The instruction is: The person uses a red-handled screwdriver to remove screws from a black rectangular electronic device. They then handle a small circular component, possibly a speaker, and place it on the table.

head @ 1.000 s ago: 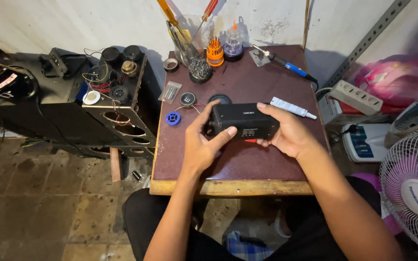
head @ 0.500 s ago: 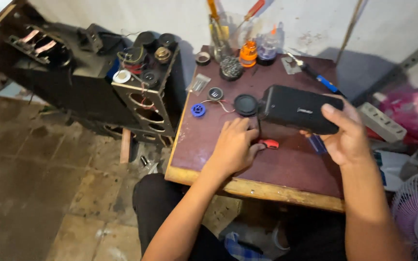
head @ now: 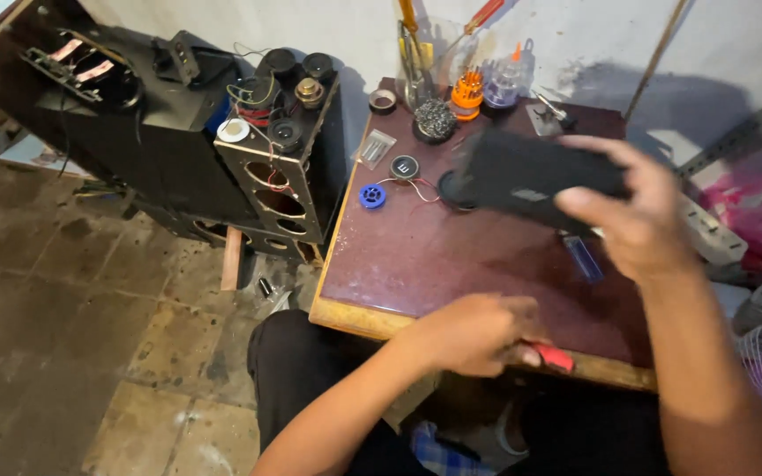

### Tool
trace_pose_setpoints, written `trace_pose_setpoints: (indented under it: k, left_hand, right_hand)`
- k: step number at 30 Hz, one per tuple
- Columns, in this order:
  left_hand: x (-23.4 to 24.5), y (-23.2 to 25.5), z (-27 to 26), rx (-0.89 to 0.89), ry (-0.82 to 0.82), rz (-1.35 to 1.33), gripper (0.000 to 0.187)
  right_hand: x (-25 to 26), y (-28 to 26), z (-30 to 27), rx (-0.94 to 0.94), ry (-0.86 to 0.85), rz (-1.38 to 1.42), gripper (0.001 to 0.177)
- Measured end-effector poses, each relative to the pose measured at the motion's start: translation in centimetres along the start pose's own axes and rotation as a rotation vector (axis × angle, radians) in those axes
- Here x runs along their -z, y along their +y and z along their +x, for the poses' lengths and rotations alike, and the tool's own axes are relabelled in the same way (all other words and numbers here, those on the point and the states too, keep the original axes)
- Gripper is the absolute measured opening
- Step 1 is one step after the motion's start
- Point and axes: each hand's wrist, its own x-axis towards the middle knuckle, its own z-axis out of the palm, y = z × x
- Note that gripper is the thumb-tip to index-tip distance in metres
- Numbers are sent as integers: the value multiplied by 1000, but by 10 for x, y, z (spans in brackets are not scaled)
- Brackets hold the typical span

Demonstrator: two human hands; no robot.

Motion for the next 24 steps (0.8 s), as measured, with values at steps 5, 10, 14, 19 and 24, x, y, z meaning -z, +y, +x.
trace_pose_setpoints:
  k: [5,10,14,19,24]
  left_hand:
    - [-14,19,2,34,-90,84,27]
    - [-14,17,3,-34,-60,71,30]
    - [-8,17,4,-71,-76,7,23]
    - [8,22,5,18,-160,-126,25]
    - [13,22,7,75,-125,-189,20]
  right_hand:
    - [-55,-19,7,165,-270,-420,61]
    - [-91,9,13,187,-470,-246,67]
    - [-89,39,16,189,-582,-301,66]
    - [-75,44,18,98,-682,-374,72]
    - [-70,34,15,52,-752,-538,81]
